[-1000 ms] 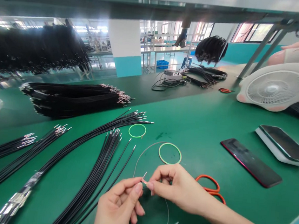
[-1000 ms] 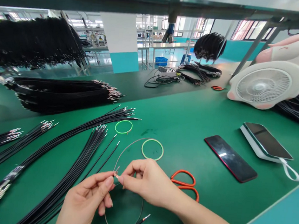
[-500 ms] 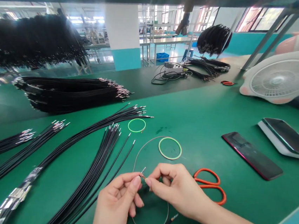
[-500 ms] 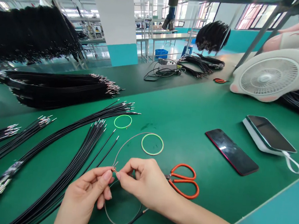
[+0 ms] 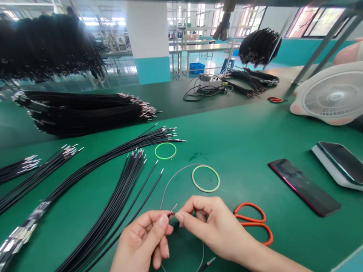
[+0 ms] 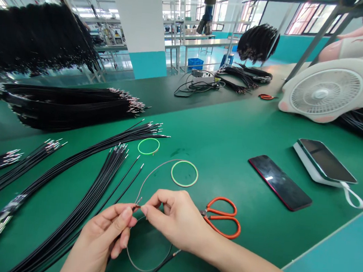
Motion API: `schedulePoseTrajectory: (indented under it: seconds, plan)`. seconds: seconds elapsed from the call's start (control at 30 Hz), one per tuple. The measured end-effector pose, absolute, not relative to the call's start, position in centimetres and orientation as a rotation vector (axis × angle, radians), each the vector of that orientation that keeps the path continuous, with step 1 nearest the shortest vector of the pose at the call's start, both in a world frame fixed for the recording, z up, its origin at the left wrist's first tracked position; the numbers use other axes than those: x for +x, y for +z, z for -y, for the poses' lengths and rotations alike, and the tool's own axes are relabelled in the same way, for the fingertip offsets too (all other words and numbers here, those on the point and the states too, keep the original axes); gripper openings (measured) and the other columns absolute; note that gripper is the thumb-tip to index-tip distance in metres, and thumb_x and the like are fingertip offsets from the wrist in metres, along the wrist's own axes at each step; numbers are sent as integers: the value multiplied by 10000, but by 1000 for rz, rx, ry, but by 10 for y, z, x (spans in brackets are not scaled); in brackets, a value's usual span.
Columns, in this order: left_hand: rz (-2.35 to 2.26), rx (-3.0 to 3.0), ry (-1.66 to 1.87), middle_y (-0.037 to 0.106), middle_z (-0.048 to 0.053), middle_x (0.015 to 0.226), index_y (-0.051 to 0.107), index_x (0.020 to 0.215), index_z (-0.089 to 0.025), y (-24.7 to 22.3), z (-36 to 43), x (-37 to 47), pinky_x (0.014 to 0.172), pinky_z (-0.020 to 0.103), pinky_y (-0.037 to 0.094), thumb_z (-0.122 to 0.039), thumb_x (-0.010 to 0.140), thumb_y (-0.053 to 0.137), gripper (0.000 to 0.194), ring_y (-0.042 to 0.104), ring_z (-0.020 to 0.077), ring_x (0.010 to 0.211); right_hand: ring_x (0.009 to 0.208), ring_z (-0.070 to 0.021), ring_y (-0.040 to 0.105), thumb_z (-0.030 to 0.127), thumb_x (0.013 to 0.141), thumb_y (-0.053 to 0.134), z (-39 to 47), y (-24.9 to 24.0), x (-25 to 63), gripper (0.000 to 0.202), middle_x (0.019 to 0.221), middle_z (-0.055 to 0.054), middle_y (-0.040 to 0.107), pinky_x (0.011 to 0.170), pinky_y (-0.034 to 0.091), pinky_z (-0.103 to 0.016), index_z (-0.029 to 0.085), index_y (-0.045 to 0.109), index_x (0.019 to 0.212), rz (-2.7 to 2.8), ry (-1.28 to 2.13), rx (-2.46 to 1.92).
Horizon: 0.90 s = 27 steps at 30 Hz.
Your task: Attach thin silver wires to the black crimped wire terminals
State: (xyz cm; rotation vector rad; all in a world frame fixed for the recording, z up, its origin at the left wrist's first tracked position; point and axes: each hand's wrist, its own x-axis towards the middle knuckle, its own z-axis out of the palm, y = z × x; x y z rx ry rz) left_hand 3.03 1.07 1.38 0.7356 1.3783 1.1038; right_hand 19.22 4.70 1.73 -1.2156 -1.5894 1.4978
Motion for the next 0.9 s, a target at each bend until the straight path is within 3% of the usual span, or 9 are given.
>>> schedulePoseTrajectory:
  seconds: [0.1, 0.2, 0.3, 0.37, 0.4, 0.53, 0.6, 0.9]
  plan:
    - [-1362, 728, 1096, 661, 4, 580, 700, 846, -135, 14, -12, 29, 347, 122, 301, -442, 677, 781, 360, 432, 22, 345, 459, -66, 277, 446, 831, 634, -48, 14, 193, 316, 501, 61, 418, 412, 200, -207, 143, 683, 756, 1598, 1471, -1218]
    - [-1356, 753, 1053, 650, 8, 530, 687, 758, -127, 15, -13, 29, 375, 138, 358, -446, 662, 789, 349, 476, 44, 358, 520, -91, 431, 417, 845, 630, -49, 11, 195, 280, 595, 13, 569, 465, 334, -208, 157, 707, 776, 1608, 1410, -1179]
    - [-1370, 835, 1051, 637, 2, 517, 680, 709, -138, 15, -12, 30, 377, 170, 389, -461, 651, 784, 344, 522, 80, 379, 691, -126, 573, 373, 848, 635, -51, 10, 198, 213, 974, -64, 681, 597, 465, -240, 188, 738, 874, 1622, 1361, -1119]
    - [-1430, 934, 1097, 651, 4, 566, 692, 723, -158, 14, -10, 32, 413, 197, 437, -451, 658, 777, 312, 583, 119, 453, 655, -97, 573, 369, 841, 643, -53, 10, 202, 241, 1223, -82, 596, 582, 487, -243, 221, 718, 1016, 1581, 1368, -1131]
    - [-1463, 1013, 1130, 662, 9, 606, 703, 735, -171, 13, -8, 32, 459, 213, 471, -435, 676, 766, 278, 613, 139, 513, 607, -76, 552, 380, 837, 645, -55, 10, 204, 268, 1245, -84, 574, 546, 480, -233, 225, 702, 1049, 1545, 1383, -1148]
    - [-1461, 1504, 1258, 691, 22, 767, 730, 756, -237, 9, -2, 33, 645, 241, 505, -293, 789, 680, 82, 643, 173, 710, 480, -48, 451, 471, 859, 600, -59, 16, 212, 345, 788, -27, 643, 441, 366, -176, 145, 698, 798, 1481, 1599, -1141]
    - [-1400, 1701, 1285, 691, 14, 803, 727, 792, -262, 7, 0, 32, 671, 238, 490, -211, 821, 642, 103, 637, 167, 736, 441, -44, 418, 505, 864, 581, -59, 19, 214, 417, 643, -3, 612, 420, 313, -172, 130, 690, 716, 1492, 1767, -1097]
    - [-1341, 1970, 1259, 694, 11, 828, 706, 890, -266, -1, 1, 29, 751, 253, 485, -121, 851, 590, 189, 636, 169, 769, 482, -60, 415, 481, 762, 715, -56, 17, 212, 370, 615, 8, 605, 440, 307, -184, 133, 655, 652, 1452, 1895, -1103]
